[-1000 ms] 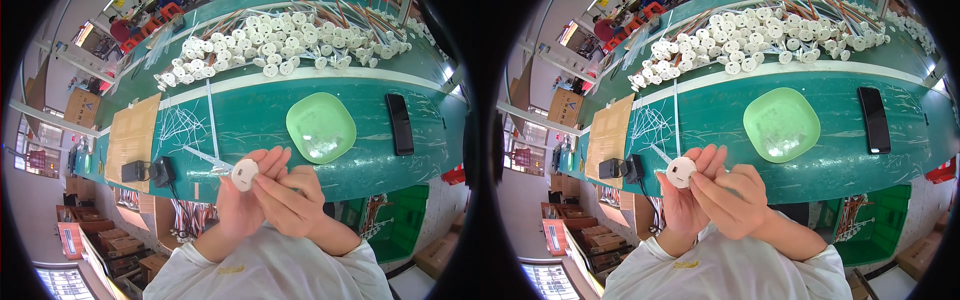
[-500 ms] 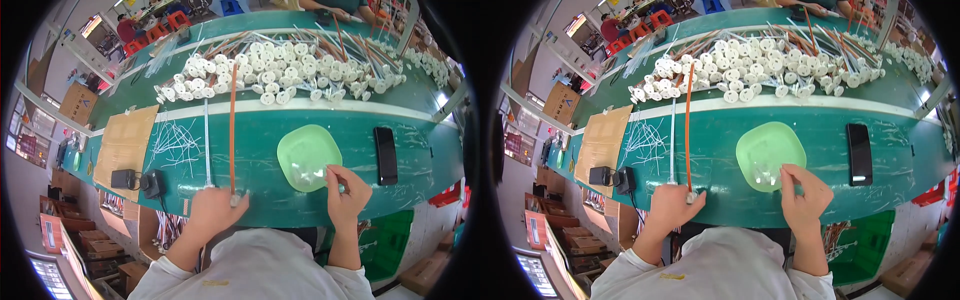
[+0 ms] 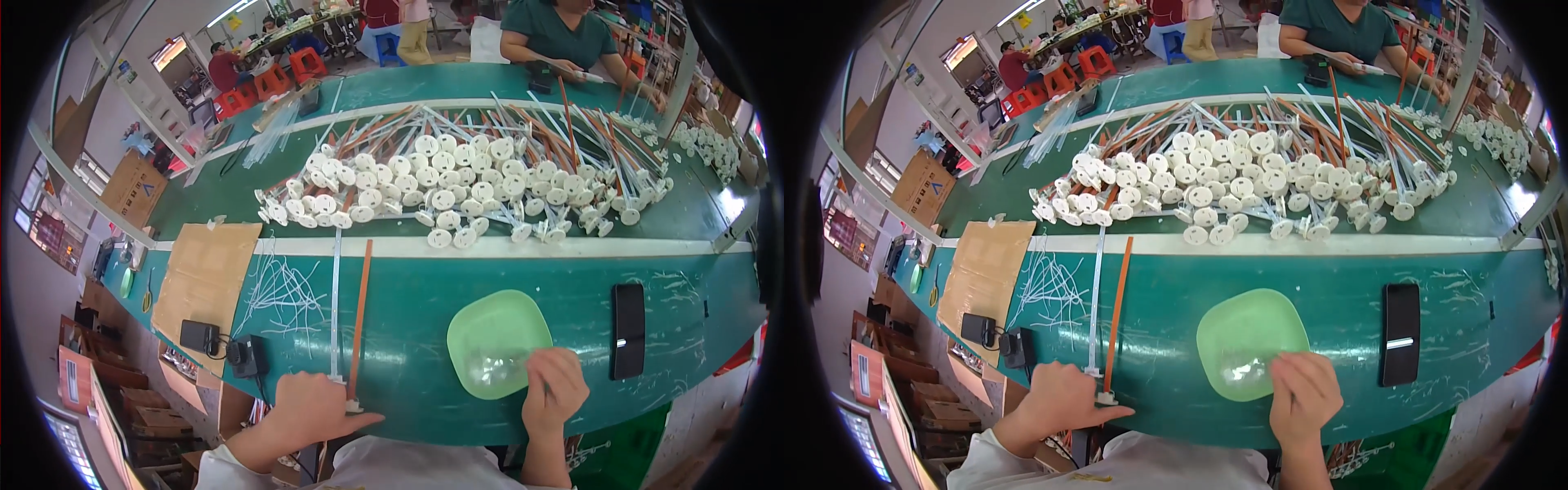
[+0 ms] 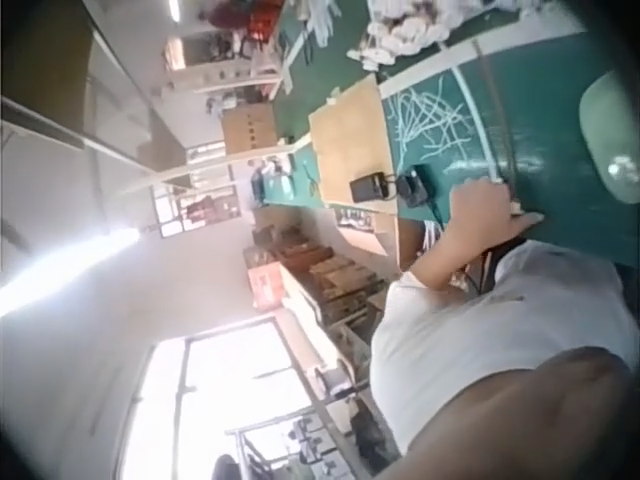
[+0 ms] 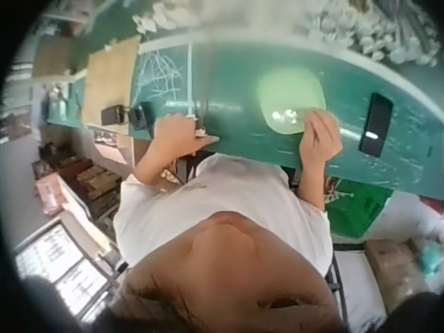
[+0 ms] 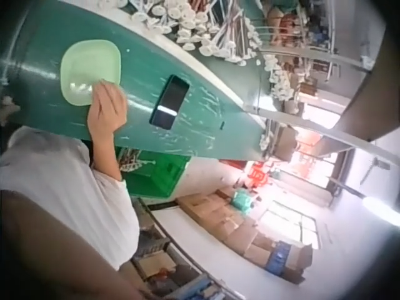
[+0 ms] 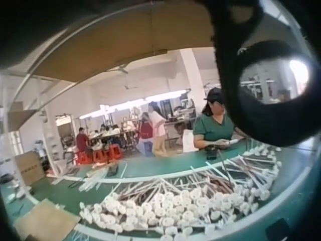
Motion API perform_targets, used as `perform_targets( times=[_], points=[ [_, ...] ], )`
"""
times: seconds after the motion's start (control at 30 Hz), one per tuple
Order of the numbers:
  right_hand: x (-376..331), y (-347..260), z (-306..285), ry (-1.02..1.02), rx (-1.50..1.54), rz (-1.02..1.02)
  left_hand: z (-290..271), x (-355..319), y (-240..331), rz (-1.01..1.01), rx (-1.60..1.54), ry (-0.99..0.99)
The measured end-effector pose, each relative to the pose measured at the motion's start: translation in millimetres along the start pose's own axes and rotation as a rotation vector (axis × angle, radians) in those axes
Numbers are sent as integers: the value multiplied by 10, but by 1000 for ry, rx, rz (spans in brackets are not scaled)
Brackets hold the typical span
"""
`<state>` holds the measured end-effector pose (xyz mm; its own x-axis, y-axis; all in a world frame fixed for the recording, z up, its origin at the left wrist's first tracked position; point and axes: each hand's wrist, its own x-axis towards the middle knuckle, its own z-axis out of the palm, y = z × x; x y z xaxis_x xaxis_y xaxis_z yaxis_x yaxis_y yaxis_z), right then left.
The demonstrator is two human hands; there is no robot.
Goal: Assembling LED light strips by connecting components and then packaging the completed units into a cardboard box.
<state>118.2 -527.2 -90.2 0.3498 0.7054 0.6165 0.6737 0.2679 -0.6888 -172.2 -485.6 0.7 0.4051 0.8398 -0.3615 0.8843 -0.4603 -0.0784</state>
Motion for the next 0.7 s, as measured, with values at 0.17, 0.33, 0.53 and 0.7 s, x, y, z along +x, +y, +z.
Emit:
perform_targets(
  times=[0.17,0.33,0.53,0.7],
  points=[
    [-74,88,-33,-29,-98,-121,-456,1044,-339,-13,-78,529],
    [-98,31,20,-35,6,-137,-1018,2500,-1109,342,198,913],
    [-35,32,-6,53,-19,-61,-1266,2979,-1073,123,303,138],
    [-70,58,-27,89,25,-25,-1413,2591,-1124,295,-253,454]
  ],
)
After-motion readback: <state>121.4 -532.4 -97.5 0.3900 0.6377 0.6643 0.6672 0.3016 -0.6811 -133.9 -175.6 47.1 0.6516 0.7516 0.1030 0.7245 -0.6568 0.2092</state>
